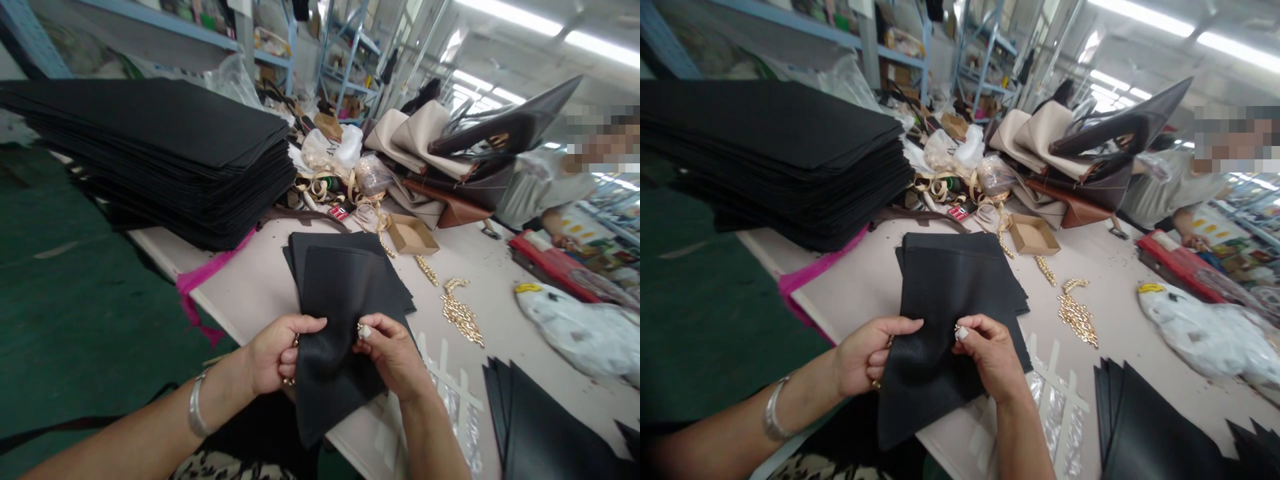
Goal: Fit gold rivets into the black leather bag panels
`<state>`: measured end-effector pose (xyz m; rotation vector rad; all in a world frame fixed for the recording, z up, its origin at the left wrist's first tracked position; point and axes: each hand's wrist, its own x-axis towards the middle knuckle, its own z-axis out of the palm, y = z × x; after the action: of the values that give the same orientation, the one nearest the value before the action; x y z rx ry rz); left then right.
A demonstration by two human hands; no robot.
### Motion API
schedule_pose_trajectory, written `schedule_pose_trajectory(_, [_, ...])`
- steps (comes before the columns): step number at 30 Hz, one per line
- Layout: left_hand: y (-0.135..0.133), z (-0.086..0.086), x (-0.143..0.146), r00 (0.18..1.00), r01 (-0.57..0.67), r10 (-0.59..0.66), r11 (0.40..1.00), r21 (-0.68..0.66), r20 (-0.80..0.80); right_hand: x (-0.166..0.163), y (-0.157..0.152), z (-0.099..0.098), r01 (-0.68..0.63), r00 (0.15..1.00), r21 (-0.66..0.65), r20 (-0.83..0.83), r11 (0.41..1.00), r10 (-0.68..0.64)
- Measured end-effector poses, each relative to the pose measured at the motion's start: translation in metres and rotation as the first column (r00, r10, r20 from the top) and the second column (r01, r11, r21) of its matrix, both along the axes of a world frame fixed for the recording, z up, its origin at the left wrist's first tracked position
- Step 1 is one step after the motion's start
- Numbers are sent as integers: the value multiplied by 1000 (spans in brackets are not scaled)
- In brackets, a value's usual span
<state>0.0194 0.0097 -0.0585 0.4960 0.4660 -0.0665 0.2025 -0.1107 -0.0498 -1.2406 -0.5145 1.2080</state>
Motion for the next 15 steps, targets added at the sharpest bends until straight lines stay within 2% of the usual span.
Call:
schedule_pose_trajectory(7, [-8,3,2,998,28,-22,995,98,-62,-1,-12,1,0,987,-6,163,1000,1])
schedule_pose_trajectory(13, [-22,12,2,997,-20,38,971,238,-71,-11,-18,8,74,961,37,265,997,-81])
schedule_pose_trajectory(15, [-28,18,3,996,-25,55,940,341,-77,-13,-18,15,103,947,51,300,993,-113])
